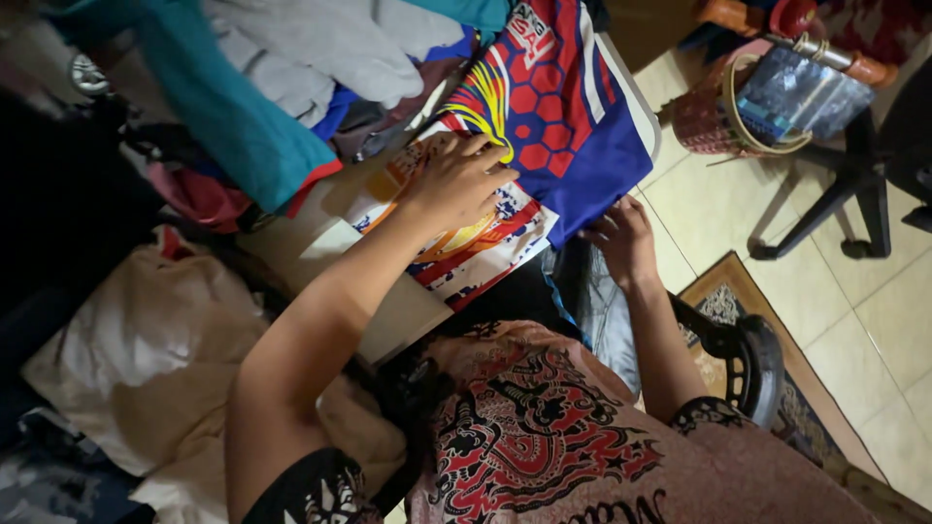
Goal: The person folds a jersey and a t-shirt by hand, smoothing the fabric and tucking the sleeves before placing them into an open suitcase.
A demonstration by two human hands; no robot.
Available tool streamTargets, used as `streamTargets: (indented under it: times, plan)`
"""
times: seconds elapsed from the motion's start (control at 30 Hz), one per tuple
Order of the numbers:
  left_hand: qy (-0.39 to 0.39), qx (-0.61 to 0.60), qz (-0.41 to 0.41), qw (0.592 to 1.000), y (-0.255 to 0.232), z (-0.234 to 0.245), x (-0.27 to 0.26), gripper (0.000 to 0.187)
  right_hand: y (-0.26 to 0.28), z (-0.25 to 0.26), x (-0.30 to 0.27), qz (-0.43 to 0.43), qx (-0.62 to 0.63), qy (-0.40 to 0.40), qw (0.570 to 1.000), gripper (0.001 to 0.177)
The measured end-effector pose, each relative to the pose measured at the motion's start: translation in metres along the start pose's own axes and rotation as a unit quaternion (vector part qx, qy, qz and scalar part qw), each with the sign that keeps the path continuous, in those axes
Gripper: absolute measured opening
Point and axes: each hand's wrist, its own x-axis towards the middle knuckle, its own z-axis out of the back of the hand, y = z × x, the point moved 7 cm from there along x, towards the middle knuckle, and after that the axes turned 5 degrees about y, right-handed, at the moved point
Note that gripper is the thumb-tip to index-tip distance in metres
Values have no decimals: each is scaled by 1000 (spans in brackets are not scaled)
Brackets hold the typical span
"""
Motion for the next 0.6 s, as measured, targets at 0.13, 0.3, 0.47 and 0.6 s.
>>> streamTargets:
  times: [0.13, 0.3, 0.47, 0.6]
  plan:
    - [20, -34, 19, 999, 2, -3, 0, 35, -32, -5, 2, -88, 54, 20, 994, 68]
    - [31, -33, 28, 999, 4, -3, 3, 38, -45, -23, -10, -143, 108, 31, 983, 80]
    - [29, -36, 37, 998, 4, -7, 2, 37, -63, -19, -2, -140, 219, 59, 964, 84]
    - [26, -44, 40, 998, 4, -7, 0, 37, -59, -3, -6, -97, 204, -11, 974, 70]
